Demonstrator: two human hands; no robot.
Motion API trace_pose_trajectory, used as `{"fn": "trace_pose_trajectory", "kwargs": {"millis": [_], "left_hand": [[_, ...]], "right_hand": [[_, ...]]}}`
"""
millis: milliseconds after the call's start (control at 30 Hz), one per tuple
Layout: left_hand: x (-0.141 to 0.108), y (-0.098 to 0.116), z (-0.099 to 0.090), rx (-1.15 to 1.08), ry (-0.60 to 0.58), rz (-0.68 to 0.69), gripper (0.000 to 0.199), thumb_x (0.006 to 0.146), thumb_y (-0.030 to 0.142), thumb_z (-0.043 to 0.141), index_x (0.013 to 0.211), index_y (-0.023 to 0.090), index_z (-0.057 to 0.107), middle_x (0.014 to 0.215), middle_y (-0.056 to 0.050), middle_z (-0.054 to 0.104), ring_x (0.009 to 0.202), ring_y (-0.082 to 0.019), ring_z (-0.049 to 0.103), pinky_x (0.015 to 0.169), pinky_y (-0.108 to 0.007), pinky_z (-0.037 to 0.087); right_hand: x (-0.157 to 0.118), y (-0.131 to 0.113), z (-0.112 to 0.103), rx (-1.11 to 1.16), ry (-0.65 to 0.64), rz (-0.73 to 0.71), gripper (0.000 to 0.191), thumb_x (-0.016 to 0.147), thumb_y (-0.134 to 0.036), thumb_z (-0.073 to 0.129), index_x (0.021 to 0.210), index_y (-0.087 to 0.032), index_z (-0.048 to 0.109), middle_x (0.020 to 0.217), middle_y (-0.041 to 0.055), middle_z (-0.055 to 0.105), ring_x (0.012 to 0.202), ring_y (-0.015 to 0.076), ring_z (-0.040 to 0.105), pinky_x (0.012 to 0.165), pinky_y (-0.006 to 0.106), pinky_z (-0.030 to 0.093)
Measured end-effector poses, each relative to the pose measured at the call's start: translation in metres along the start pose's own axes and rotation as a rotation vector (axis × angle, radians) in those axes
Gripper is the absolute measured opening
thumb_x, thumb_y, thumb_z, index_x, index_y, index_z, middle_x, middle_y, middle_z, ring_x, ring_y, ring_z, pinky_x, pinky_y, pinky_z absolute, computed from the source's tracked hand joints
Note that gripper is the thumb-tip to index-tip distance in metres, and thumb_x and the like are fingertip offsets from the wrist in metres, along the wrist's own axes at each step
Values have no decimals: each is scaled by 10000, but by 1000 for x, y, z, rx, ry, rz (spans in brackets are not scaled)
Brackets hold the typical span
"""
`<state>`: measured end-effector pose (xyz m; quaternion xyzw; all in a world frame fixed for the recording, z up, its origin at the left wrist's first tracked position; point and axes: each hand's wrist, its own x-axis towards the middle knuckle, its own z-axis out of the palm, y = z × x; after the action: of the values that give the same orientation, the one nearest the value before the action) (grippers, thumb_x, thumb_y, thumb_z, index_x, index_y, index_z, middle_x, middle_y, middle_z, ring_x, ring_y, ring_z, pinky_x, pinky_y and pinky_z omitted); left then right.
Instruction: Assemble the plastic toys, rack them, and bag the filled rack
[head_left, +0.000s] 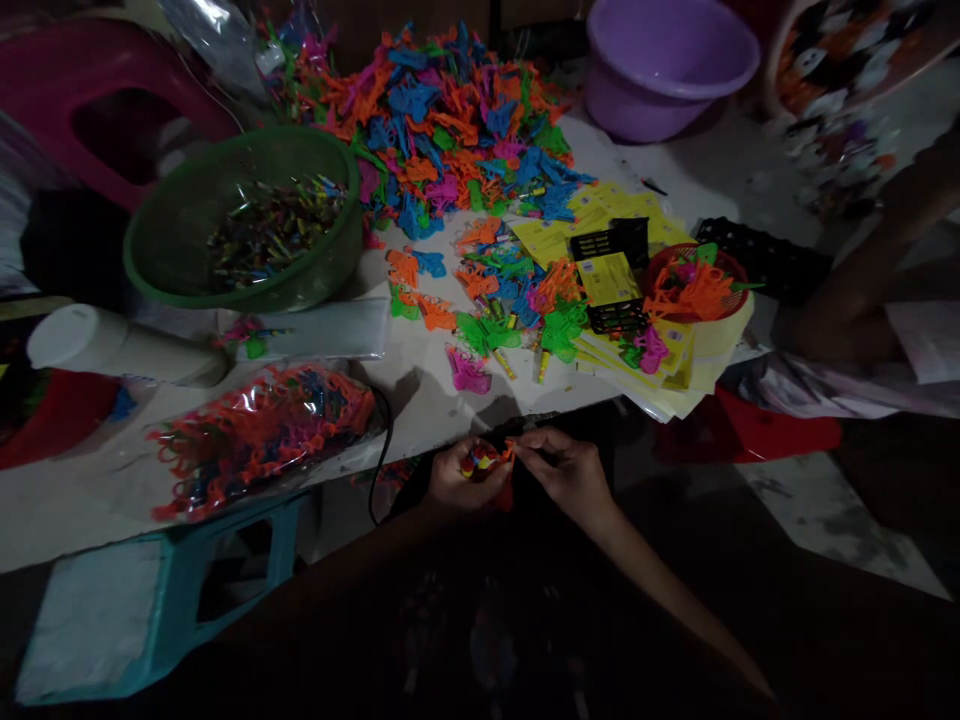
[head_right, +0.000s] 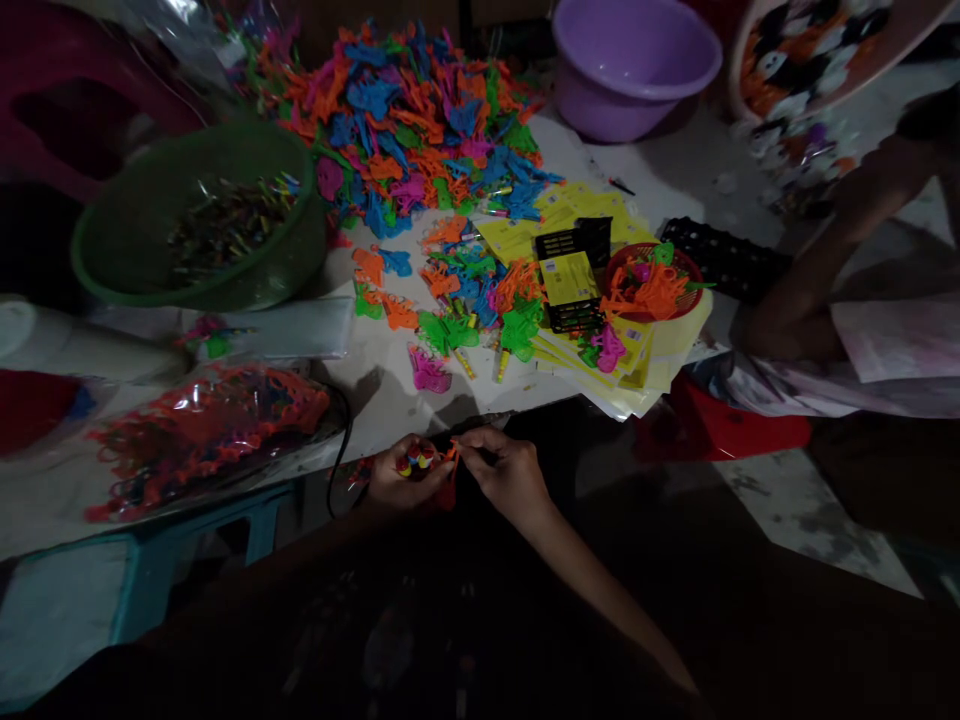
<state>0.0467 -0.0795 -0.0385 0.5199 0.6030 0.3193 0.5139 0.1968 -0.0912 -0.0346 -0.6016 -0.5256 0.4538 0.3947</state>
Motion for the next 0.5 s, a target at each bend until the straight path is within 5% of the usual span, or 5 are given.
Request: {"fn": "trace_pose_trajectory", "kwargs": {"millis": [400, 500], "left_hand": [[4, -7, 0, 80, 13, 118, 173, 590, 298, 671, 657, 174, 570, 572, -7, 604, 496, -103, 520, 522, -215, 437], [11, 3, -4, 41, -79, 170, 186, 595, 269, 672, 726, 166, 589, 662, -19, 639, 580, -117, 573, 586, -207, 465]], "right_hand": [[2, -1, -2, 100, -10, -16, 117, 732, -336, 615, 757, -223, 632, 808, 33, 693, 748, 178, 646, 695, 289, 524], [11, -5, -8, 181, -15, -30, 133, 723, -334, 626, 782, -215, 617, 823, 38, 687, 771, 173, 639, 712, 295, 520]]}}
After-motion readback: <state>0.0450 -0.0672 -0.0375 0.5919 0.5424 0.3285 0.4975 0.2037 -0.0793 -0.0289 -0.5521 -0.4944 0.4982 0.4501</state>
